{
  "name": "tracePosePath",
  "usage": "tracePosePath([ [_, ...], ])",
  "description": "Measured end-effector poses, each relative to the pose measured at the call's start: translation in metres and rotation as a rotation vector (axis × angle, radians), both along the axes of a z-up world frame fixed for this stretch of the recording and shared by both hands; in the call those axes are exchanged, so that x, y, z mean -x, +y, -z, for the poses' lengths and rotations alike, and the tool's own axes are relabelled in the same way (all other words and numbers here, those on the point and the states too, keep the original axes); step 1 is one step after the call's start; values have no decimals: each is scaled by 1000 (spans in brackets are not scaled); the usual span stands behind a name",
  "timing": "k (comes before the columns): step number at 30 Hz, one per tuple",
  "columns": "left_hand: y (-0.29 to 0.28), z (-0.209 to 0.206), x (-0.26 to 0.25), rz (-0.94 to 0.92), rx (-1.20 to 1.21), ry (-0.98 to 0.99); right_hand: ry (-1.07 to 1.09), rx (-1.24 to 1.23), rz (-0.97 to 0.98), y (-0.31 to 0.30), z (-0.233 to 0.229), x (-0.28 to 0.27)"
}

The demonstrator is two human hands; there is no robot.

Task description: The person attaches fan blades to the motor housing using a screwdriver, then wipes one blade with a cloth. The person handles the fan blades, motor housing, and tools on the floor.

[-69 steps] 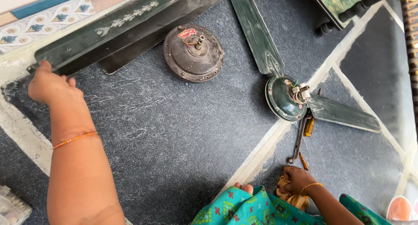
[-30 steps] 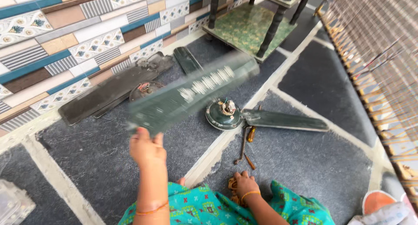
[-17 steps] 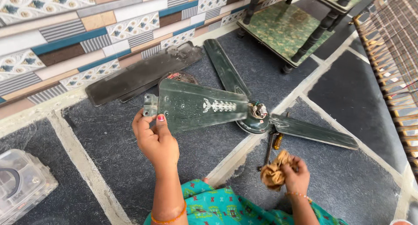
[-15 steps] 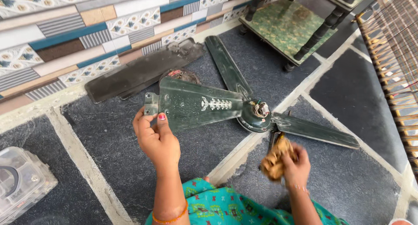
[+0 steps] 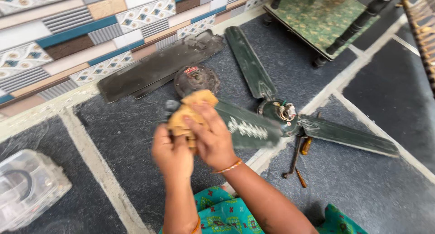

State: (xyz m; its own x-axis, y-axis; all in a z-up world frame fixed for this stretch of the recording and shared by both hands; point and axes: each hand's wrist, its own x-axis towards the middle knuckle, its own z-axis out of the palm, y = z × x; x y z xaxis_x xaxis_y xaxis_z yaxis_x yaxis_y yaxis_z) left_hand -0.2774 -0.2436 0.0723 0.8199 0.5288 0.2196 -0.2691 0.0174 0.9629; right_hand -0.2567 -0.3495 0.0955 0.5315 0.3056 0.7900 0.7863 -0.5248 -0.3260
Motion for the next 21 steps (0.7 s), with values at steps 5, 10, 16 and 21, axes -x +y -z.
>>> tracePosePath([
  [5,-23,16,-11,3,-79,115,86,-54,246,-73,95,-5],
  [10,-13,7,-9,-79,-134,86,353,-108,528,-152,145,10],
  [16,-20,-2,-5,-102,-168,127,644,-1192,-312,-94,75,-5],
  [21,-20,4,-5,-126,-271,-38,29,-81,135,-20,50,27],
])
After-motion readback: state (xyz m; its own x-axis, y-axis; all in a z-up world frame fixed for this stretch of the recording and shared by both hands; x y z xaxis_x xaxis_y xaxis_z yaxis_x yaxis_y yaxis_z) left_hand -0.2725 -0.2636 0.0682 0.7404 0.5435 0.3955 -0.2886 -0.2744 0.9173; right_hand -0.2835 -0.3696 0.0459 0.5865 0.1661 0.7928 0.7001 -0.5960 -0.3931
